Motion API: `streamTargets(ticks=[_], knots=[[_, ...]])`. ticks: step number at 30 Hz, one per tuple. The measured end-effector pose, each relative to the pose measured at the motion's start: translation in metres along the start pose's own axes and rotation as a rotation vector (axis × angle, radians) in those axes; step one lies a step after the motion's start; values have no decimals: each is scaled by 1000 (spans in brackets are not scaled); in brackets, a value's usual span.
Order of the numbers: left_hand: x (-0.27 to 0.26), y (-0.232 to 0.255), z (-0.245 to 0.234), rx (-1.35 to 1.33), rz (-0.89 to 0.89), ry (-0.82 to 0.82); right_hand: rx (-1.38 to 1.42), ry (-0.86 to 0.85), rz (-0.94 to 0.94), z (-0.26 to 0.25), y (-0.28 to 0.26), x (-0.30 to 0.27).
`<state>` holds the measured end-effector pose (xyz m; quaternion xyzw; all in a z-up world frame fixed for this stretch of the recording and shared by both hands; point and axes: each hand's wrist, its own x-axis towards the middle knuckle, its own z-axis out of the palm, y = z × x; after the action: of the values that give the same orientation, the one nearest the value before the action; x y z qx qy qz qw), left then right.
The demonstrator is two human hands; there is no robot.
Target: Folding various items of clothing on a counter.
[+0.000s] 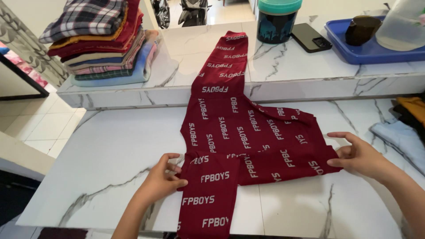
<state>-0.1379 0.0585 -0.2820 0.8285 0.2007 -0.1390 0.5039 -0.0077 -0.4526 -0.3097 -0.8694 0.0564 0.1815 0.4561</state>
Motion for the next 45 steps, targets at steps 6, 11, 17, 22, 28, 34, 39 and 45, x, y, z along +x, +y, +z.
streamTargets(ticks=[6, 11, 17, 22, 28, 34, 39, 45], knots=[[-16, 13, 11, 117, 79, 65, -493, 395, -386, 54, -32, -33], [-36, 25, 23, 391, 276, 250, -501, -155, -196, 180, -84, -98], [-12, -3, 26, 247, 433, 233, -581, -324, -283, 234, -123, -123], [-11, -7, 24, 203, 458, 267, 177, -569, -136, 210, -100, -60], [-10, -10, 29, 296, 485, 270, 493, -236, -5, 111, -154, -10], [-3, -22, 40, 419, 616, 354, 119, -477, -171, 45, -172, 26], [-11, -16, 44, 499, 552, 419, -611, -426, -140, 31, -115, 58], [-12, 1, 43, 464, 858, 518, -668, -222, -100, 36, -92, 43]])
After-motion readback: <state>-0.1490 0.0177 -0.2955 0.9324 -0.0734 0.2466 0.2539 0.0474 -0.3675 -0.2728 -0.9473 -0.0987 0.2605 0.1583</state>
